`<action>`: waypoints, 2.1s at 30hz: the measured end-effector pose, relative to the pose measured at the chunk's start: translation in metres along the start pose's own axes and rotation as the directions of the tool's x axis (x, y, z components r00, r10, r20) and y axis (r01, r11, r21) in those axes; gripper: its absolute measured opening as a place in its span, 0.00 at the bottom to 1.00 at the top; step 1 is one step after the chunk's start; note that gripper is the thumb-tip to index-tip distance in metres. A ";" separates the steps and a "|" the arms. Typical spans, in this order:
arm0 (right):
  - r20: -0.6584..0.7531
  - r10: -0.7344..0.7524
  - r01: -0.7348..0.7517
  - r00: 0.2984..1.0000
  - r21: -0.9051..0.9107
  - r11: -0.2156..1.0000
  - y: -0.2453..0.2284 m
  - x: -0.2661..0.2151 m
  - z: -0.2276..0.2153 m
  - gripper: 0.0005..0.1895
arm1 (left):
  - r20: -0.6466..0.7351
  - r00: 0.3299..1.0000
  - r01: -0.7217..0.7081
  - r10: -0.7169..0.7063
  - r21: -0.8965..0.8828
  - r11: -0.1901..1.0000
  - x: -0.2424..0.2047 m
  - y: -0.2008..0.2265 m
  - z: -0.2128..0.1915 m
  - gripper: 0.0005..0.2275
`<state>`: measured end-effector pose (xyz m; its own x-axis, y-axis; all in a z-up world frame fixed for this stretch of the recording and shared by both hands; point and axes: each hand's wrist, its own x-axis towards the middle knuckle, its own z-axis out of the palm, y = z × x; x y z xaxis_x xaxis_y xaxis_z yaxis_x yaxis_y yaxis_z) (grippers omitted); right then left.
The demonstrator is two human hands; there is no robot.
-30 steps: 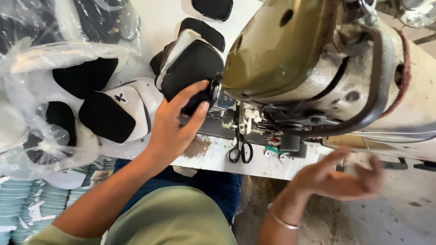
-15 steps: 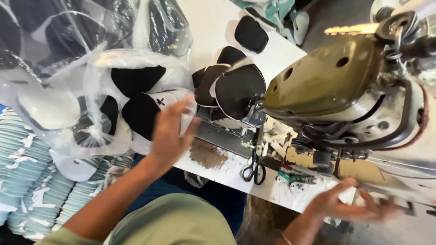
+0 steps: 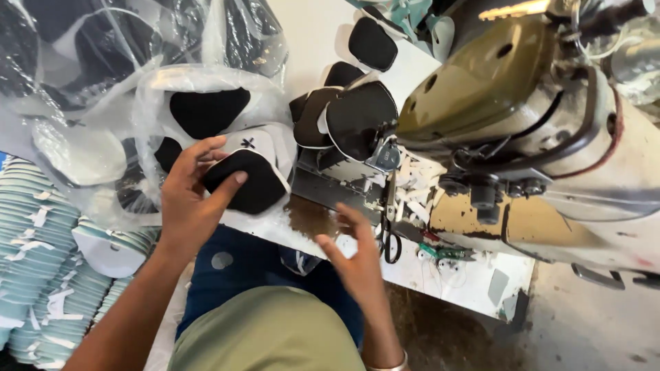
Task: The person uses a sewing machine to stitch the edges of black and white shoe parts. They repeatedly pick up a black part, align it with a white part, feed the assembly under the presser foot, and guide it through the machine to sew the perimeter.
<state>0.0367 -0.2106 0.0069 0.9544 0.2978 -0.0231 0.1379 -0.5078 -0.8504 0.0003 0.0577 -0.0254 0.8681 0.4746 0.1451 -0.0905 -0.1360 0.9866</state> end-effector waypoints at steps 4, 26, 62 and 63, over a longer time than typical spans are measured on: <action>0.179 -0.028 -0.031 0.983 0.318 0.948 -0.004 -0.006 0.014 0.32 | 0.081 0.994 0.101 -0.080 -0.300 0.949 -0.010 0.028 0.022 0.24; -0.092 -0.423 0.405 0.901 -0.166 0.899 -0.020 -0.025 0.004 0.16 | 0.559 0.743 0.659 -0.368 -0.515 0.548 -0.057 0.023 0.060 0.26; -0.022 -0.470 0.454 0.882 -0.227 0.862 -0.024 -0.021 -0.030 0.16 | 0.556 0.692 0.717 -0.461 -0.449 0.533 -0.064 0.021 0.062 0.24; 0.013 -0.484 0.471 0.875 -0.253 0.845 -0.026 -0.020 -0.031 0.15 | 0.550 0.689 0.720 -0.471 -0.449 0.530 -0.063 0.023 0.062 0.24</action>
<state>0.0225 -0.2281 0.0458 0.7651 0.5164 0.3846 0.6329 -0.4935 -0.5965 -0.0261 -0.0295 -0.0168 0.9098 -0.0874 -0.4058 0.3581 0.6597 0.6607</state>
